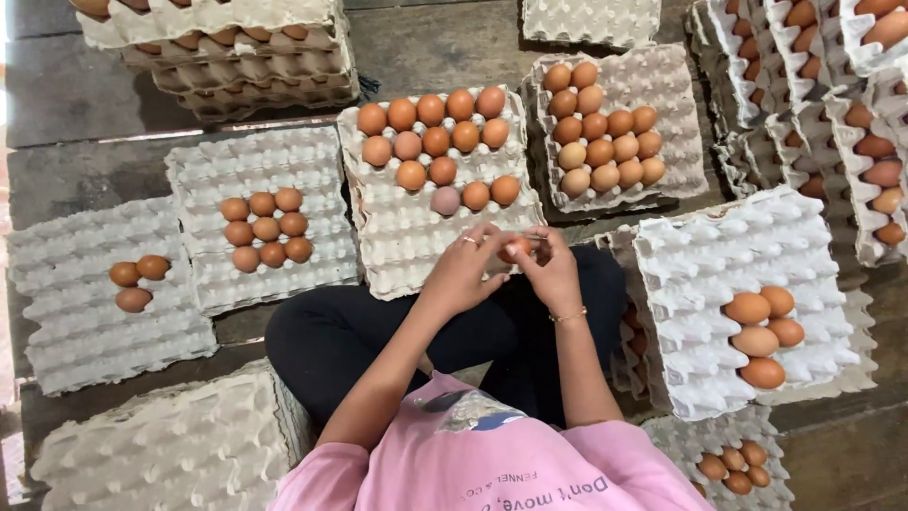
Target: Sorting and organizing eggs into cardboard trays
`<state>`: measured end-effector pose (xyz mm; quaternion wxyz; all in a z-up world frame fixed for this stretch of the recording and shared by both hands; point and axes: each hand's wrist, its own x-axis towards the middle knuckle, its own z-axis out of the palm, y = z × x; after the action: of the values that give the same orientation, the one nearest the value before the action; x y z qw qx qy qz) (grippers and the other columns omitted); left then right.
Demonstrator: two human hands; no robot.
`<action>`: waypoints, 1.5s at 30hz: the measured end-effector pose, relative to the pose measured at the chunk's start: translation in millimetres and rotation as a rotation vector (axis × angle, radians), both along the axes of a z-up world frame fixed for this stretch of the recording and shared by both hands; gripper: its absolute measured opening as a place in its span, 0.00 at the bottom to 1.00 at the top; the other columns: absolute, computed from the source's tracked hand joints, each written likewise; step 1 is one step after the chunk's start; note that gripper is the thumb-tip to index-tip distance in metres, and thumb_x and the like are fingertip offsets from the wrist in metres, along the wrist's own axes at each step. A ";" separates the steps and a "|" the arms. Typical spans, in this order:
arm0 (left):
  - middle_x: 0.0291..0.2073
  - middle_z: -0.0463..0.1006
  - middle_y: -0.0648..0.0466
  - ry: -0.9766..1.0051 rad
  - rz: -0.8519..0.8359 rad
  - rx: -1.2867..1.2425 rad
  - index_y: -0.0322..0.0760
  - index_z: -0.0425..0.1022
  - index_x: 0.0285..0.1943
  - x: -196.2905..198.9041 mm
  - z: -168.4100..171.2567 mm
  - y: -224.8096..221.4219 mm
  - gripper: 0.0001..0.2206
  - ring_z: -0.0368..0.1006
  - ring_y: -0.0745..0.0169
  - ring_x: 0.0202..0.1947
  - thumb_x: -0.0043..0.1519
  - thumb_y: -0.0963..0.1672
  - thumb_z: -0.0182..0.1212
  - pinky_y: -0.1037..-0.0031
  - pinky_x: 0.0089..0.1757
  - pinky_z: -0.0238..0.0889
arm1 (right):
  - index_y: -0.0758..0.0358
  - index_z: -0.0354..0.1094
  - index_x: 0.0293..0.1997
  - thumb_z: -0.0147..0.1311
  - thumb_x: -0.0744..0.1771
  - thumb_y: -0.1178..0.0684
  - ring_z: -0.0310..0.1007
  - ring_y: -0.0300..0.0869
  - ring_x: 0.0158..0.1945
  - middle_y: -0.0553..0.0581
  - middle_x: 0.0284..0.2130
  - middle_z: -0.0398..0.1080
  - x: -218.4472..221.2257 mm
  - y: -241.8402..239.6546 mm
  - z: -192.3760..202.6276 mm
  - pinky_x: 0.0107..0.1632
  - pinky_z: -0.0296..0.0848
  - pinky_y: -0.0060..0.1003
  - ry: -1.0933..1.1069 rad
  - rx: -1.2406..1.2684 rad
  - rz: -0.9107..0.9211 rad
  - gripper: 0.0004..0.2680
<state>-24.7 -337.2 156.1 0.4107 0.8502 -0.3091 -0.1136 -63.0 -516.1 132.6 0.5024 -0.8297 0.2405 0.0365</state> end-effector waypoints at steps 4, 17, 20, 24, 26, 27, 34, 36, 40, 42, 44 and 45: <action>0.51 0.67 0.48 0.122 0.016 -0.127 0.46 0.67 0.61 -5.0 14.7 -8.3 0.25 0.70 0.34 0.51 0.53 0.41 0.66 0.51 0.51 0.66 | 0.57 0.71 0.45 0.59 0.66 0.50 0.68 0.32 0.28 0.54 0.28 0.73 -4.9 0.7 -27.5 0.33 0.72 0.24 -0.078 0.369 -0.011 0.07; 0.33 0.72 0.64 1.407 0.632 -1.624 0.50 0.66 0.31 12.1 -77.3 64.5 0.11 0.75 0.60 0.37 0.67 0.51 0.49 0.82 0.32 0.70 | 0.54 0.68 0.51 0.59 0.61 0.55 0.64 0.54 0.46 0.58 0.42 0.64 71.9 25.4 12.5 0.45 0.70 0.46 -0.277 -0.738 0.380 0.14; 0.32 0.72 0.68 1.382 0.641 -1.702 0.52 0.63 0.26 8.5 -80.1 75.5 0.17 0.75 0.60 0.43 0.67 0.55 0.47 0.78 0.38 0.71 | 0.49 0.66 0.56 0.59 0.59 0.56 0.56 0.57 0.54 0.57 0.53 0.58 77.4 37.9 17.6 0.52 0.62 0.52 -0.175 -0.799 0.469 0.20; 0.29 0.72 0.70 1.377 0.692 -1.740 0.51 0.59 0.19 9.8 -78.8 79.6 0.22 0.74 0.63 0.46 0.62 0.59 0.50 0.72 0.43 0.72 | 0.39 0.61 0.56 0.59 0.60 0.55 0.50 0.53 0.59 0.45 0.59 0.62 88.6 44.8 -11.4 0.59 0.45 0.59 -0.072 -0.808 0.583 0.20; 0.31 0.73 0.69 1.399 0.712 -1.739 0.52 0.61 0.22 9.0 -75.3 78.2 0.21 0.74 0.62 0.46 0.62 0.60 0.49 0.71 0.44 0.73 | 0.39 0.63 0.55 0.59 0.59 0.56 0.52 0.50 0.60 0.44 0.55 0.65 95.0 38.6 -38.8 0.60 0.42 0.59 -0.114 -0.783 0.555 0.21; 0.33 0.75 0.68 1.420 0.739 -1.734 0.53 0.64 0.25 8.6 -73.6 78.1 0.20 0.75 0.62 0.46 0.61 0.61 0.49 0.70 0.44 0.73 | 0.39 0.64 0.54 0.59 0.58 0.57 0.54 0.47 0.60 0.42 0.52 0.68 98.9 35.9 -52.6 0.61 0.39 0.59 -0.155 -0.752 0.529 0.21; 0.53 0.77 0.50 1.437 0.614 -1.855 0.40 0.72 0.51 4.8 -36.7 79.3 0.11 0.71 0.50 0.56 0.66 0.48 0.51 0.61 0.55 0.68 | 0.53 0.70 0.53 0.68 0.56 0.59 0.66 0.44 0.53 0.53 0.42 0.64 64.6 41.2 12.4 0.54 0.69 0.36 -0.379 0.059 0.281 0.22; 0.61 0.69 0.40 1.446 0.532 -1.963 0.35 0.70 0.53 3.5 -10.3 77.5 0.12 0.62 0.40 0.65 0.65 0.43 0.47 0.50 0.64 0.53 | 0.55 0.55 0.56 0.64 0.59 0.66 0.71 0.42 0.52 0.55 0.53 0.69 57.1 41.7 -5.2 0.47 0.75 0.29 -0.301 0.808 0.236 0.24; 0.66 0.64 0.39 1.394 0.439 -1.983 0.36 0.69 0.58 2.6 -10.9 75.9 0.16 0.58 0.38 0.67 0.64 0.43 0.43 0.50 0.62 0.55 | 0.61 0.55 0.57 0.59 0.59 0.69 0.74 0.49 0.51 0.59 0.52 0.69 44.6 64.5 -11.0 0.44 0.79 0.40 -0.273 1.258 0.285 0.22; 0.66 0.64 0.40 1.360 0.384 -1.922 0.40 0.66 0.64 3.4 -20.7 79.9 0.21 0.64 0.41 0.63 0.61 0.43 0.45 0.52 0.55 0.64 | 0.65 0.54 0.60 0.56 0.60 0.70 0.72 0.51 0.54 0.62 0.56 0.66 41.5 71.6 -19.4 0.49 0.79 0.44 -0.218 1.392 0.362 0.23; 0.67 0.63 0.41 1.337 0.372 -1.930 0.41 0.66 0.65 2.3 -19.5 85.5 0.22 0.66 0.42 0.62 0.59 0.43 0.46 0.53 0.55 0.64 | 0.66 0.55 0.60 0.56 0.60 0.68 0.72 0.49 0.55 0.61 0.56 0.65 41.2 80.1 -19.0 0.50 0.78 0.43 -0.202 1.433 0.383 0.22; 0.67 0.63 0.42 1.322 0.354 -1.932 0.42 0.65 0.66 1.6 -18.9 88.4 0.23 0.67 0.43 0.60 0.58 0.43 0.46 0.54 0.55 0.64 | 0.67 0.55 0.59 0.56 0.60 0.66 0.72 0.48 0.55 0.60 0.57 0.65 40.9 84.4 -18.8 0.52 0.77 0.43 -0.193 1.471 0.398 0.22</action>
<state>-23.1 -248.7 137.2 0.9731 -0.0054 0.1276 -0.1918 -22.2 -431.7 113.8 0.9278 -0.3088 -0.0446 0.2044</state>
